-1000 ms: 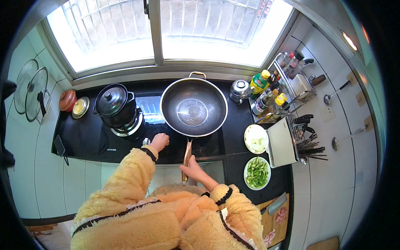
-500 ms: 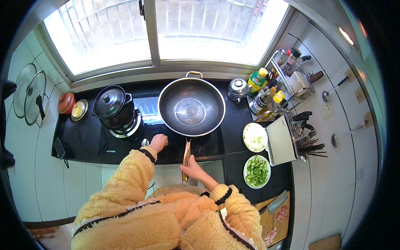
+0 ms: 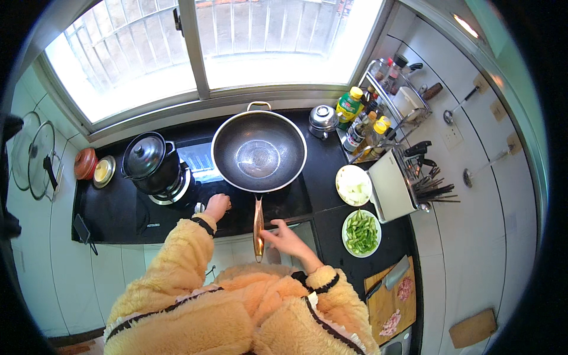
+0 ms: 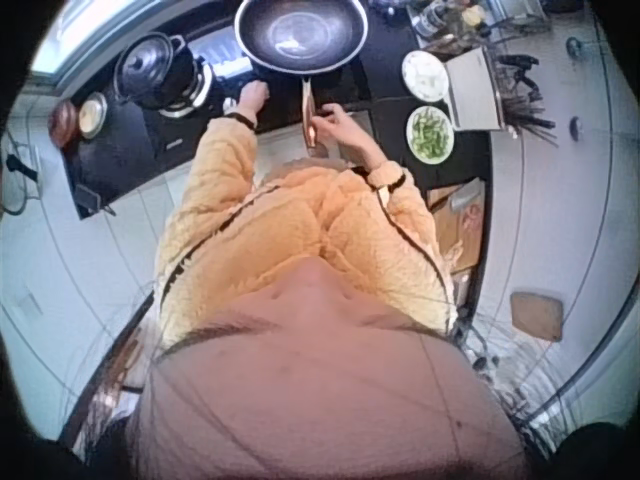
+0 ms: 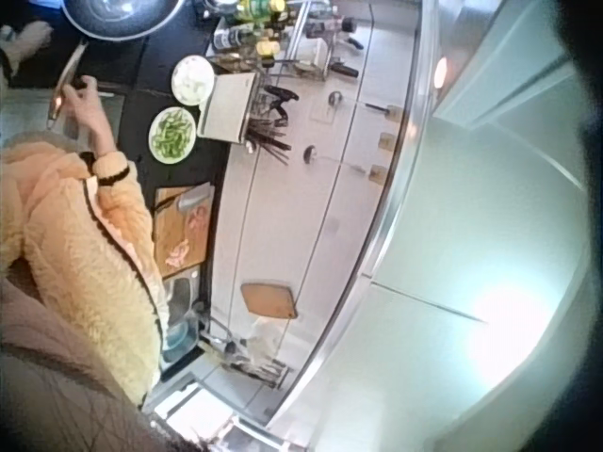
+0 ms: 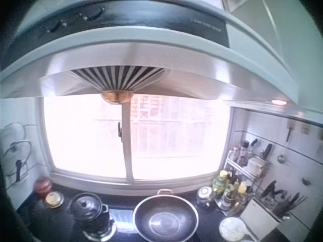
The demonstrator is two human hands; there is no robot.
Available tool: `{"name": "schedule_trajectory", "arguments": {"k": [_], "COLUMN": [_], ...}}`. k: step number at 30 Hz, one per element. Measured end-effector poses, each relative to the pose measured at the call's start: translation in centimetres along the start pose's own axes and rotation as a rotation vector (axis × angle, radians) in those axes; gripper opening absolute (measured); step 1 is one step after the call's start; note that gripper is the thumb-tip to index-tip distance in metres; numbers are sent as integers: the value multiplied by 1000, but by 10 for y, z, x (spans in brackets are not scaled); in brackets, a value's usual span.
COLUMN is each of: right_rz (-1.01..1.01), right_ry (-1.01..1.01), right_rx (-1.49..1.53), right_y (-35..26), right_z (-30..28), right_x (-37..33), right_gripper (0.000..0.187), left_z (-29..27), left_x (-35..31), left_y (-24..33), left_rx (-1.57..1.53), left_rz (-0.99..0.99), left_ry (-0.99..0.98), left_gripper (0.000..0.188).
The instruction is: The person places a wok on the stove, washes chopped meat in a colander under running water, then wipes the wok interior with a cloth. They pour cooking oil into the wok, tilt it to coat the surface, and chop additional meat on a cutting board. Finally, they retrieve a plastic container from another room and place it on the counter.
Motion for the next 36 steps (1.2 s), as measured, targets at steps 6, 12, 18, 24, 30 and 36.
{"name": "schedule_trajectory", "arguments": {"k": [6, 12, 18, 24, 30, 36], "right_rz": [43, 76, 184, 268, 414, 339], "right_ry": [421, 902, 1228, 1397, 1460, 1464], "right_rx": [211, 299, 408, 547, 649, 616], "right_y": [12, 54, 121, 176, 213, 220], "right_z": [-74, -108, -82, -16, 33, 37], "right_x": [-75, -180, -281, -353, -371, -366], "right_gripper": [40, 54, 41, 33, 29, 28], "left_z": [2, -3, -2, 4, -2, -15], "left_x": [0, -3, -2, 0, 3, 1], "left_y": [-2, 3, 0, -11, -7, 2], "left_rx": [-21, 21, 45, -32, -27, -48], "left_rz": [-8, 16, 51, 107, 145, 225], "left_ry": [-33, -22, -88, -53, -76, -74], "left_gripper": [16, 12, 11, 12, 15, 14]}}
Point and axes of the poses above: each hand's wrist, its own x-axis towards the middle knuckle, its own z-axis out of the palm, y = z × x, the point moved 3 cm from there along x, towards the middle knuckle, and after that the axes turned 2 degrees about -x, right-handed, at the moved point
